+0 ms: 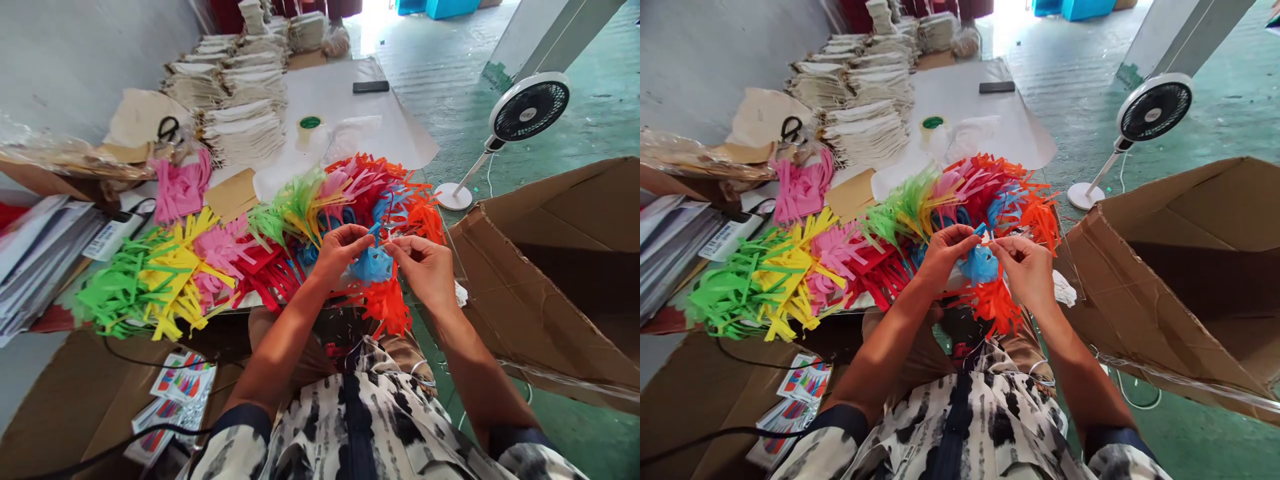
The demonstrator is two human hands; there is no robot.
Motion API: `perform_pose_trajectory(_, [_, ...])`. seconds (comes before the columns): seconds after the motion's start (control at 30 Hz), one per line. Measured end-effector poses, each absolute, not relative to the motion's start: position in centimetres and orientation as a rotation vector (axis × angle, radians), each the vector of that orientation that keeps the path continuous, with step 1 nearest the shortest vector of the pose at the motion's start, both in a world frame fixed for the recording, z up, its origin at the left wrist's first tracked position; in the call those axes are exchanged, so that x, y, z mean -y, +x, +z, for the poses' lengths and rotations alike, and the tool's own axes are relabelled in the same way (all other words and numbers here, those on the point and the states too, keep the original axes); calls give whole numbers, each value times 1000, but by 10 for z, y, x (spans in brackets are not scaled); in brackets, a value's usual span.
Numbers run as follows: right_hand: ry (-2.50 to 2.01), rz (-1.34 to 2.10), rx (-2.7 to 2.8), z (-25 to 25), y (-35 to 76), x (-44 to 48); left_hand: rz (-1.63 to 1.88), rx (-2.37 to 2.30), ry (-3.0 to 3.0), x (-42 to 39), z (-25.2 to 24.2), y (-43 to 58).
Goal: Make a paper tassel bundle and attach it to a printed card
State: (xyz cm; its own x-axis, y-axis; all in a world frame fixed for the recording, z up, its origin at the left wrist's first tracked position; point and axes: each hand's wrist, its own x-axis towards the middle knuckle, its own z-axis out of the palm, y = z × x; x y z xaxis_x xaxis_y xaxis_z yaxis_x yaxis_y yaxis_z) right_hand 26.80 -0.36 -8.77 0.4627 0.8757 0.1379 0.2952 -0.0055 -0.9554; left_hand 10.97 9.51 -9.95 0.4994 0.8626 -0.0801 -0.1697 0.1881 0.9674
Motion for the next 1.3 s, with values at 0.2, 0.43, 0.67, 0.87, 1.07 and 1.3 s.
perform_pose_trajectory(0.2, [-1638, 585, 1244, -86, 271, 4, 826, -720, 1204, -95, -102, 112])
perform_pose_trajectory(0.43, [-1624, 711, 1327, -88, 280, -1, 838, -709, 1349, -95, -105, 110])
perform_pose_trajectory(0.67, [-1616, 813, 1305, -86, 286, -1, 859, -633, 1538, -92, -106, 109])
perform_pose_trajectory(0.87, [-1614, 797, 1303, -84, 286, 2, 941, -578, 1614, -91, -107, 109])
perform_pose_trajectory(1.07, [-1578, 822, 1270, -84, 283, 4, 949, -623, 1588, -90, -109, 111])
perform_pose_trajectory(1.3, [-1537, 796, 1313, -86, 282, 4, 952, -583, 1635, -89, -110, 109])
